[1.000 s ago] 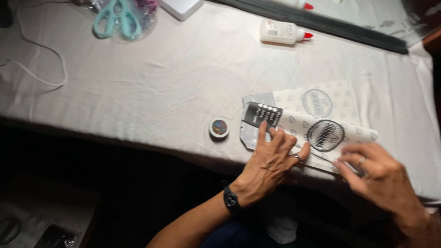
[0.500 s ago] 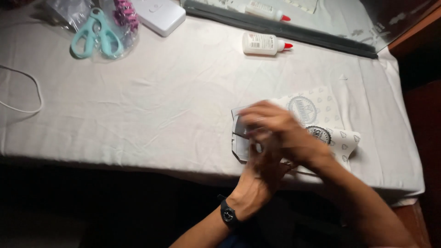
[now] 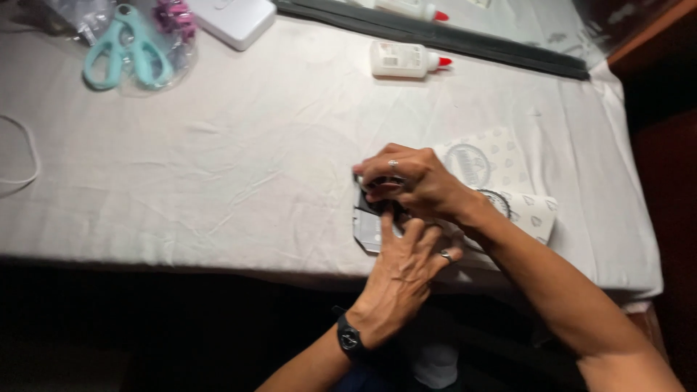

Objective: Cutting printed labels from a sheet using scissors and folding them for use in packaging.

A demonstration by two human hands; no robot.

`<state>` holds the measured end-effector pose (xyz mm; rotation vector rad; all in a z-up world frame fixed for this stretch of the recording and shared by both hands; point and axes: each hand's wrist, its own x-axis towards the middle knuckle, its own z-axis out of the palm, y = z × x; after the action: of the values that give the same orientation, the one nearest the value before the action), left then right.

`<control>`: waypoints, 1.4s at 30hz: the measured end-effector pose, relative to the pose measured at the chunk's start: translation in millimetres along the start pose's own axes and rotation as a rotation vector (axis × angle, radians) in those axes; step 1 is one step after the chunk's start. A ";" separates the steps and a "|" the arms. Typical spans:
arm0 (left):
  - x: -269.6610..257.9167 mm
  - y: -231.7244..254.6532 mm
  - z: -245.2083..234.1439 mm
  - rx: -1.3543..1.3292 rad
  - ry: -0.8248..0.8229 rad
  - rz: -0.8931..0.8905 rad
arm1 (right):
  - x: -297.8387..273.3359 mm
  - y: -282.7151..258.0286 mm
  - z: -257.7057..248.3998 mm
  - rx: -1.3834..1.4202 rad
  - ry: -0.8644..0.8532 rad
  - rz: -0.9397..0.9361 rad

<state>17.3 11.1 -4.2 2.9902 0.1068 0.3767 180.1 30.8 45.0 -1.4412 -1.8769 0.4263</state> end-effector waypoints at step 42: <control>-1.9 0.6 -7.0 0.272 0.183 0.024 | -205.9 -32.5 -109.7 -0.224 0.502 0.362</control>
<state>13.8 11.2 2.1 3.2185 0.1503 0.6906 259.1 -189.6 71.2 -1.8441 -1.2955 0.0060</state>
